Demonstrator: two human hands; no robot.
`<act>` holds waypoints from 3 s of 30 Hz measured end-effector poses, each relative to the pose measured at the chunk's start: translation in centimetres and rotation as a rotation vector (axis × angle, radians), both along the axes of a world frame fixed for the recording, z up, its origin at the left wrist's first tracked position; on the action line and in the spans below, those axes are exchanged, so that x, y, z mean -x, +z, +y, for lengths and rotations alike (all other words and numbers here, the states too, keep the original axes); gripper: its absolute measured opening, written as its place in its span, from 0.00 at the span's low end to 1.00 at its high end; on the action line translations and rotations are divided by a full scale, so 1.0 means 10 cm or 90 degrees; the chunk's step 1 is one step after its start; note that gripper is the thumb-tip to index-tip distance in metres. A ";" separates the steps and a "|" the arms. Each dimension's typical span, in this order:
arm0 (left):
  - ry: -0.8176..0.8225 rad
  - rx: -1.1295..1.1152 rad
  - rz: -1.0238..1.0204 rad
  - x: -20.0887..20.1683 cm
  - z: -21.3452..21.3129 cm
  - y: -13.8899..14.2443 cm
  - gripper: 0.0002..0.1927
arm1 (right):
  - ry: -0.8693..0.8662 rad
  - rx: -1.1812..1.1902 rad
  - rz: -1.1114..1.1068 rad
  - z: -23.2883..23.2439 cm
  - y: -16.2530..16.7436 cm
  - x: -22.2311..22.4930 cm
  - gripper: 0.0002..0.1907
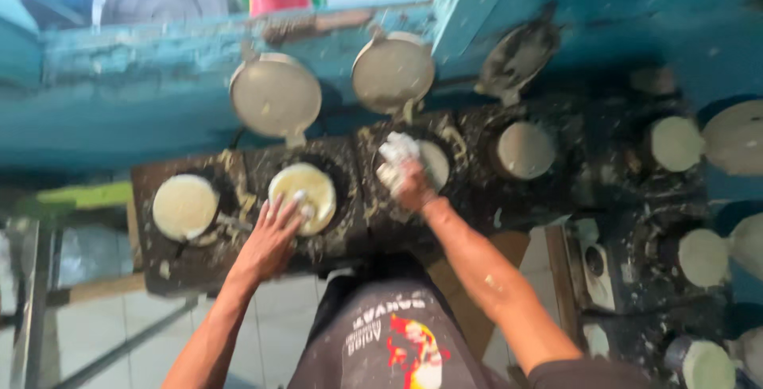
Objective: The person scoops batter from a large basin and spreads it by hand onto several round griddle molds on a multi-burner stove. They press and smooth the cooking flatbreads, peel finished ones off the molds, and stack the cooked flatbreads on a round woven tray.
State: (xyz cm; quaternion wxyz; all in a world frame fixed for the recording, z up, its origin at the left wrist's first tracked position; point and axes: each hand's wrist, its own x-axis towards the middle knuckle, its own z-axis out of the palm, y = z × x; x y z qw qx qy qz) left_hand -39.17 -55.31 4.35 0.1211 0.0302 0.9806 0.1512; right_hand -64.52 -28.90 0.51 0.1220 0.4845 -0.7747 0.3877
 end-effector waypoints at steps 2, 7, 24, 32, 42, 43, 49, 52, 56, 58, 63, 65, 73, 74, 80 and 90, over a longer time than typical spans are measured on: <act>-0.048 0.006 0.032 0.04 -0.03 -0.02 0.43 | -0.001 0.004 -0.091 -0.08 0.20 -0.11 0.24; -0.070 -0.012 0.069 0.19 -0.12 -0.03 0.39 | -0.174 0.413 -0.588 0.34 0.29 0.24 0.22; 0.310 -0.349 0.271 -0.40 -0.27 0.20 0.22 | -0.103 0.427 -1.062 0.95 0.58 -0.19 0.27; 0.311 -0.196 0.287 -0.68 -1.82 1.08 0.17 | 0.292 -0.180 -0.348 -0.69 0.26 -0.81 0.15; 0.335 -0.177 0.279 -1.19 -1.94 0.12 0.23 | 0.019 -0.373 -0.052 -1.97 -0.30 -2.23 0.26; 0.338 -0.170 0.272 -1.22 -1.95 0.06 0.23 | -0.016 -0.383 -0.029 -1.83 -0.33 -2.24 0.27; 0.288 -0.025 0.101 -1.24 -1.91 -0.01 0.28 | -0.123 -0.223 0.047 -1.89 -0.50 -1.65 0.25; 0.293 -0.011 0.135 -1.14 -1.83 0.02 0.36 | -0.070 -0.473 0.029 -2.15 -0.43 -1.79 0.27; 0.317 0.021 0.154 -1.03 -1.86 0.05 0.30 | 0.155 -0.289 -0.159 -2.17 -0.11 -2.18 0.27; 0.363 0.008 0.142 -1.02 -1.89 0.06 0.27 | 0.248 -0.032 -0.575 -2.02 -0.07 -2.16 0.32; 0.362 0.035 0.167 -1.04 -1.85 0.09 0.27 | 0.225 0.067 -0.474 -1.75 -0.33 -1.44 0.24; 0.355 0.037 0.176 -1.03 -1.83 0.11 0.27 | 0.166 -0.060 -0.241 -1.82 -0.41 -1.34 0.23; 0.376 -0.058 0.108 -0.96 -1.91 0.14 0.29 | -0.026 0.191 -0.360 -2.04 0.24 -1.70 0.18; 0.402 -0.070 0.105 -0.95 -1.91 0.13 0.29 | -0.055 0.263 -0.448 -1.97 0.33 -1.64 0.18; 0.563 -0.069 0.100 -0.76 -1.74 -0.02 0.28 | 0.005 0.310 -0.960 -1.74 0.36 -1.02 0.15; 0.596 0.189 0.262 -0.45 -1.28 -0.41 0.37 | -0.051 0.122 -0.713 -1.25 0.57 -1.05 0.25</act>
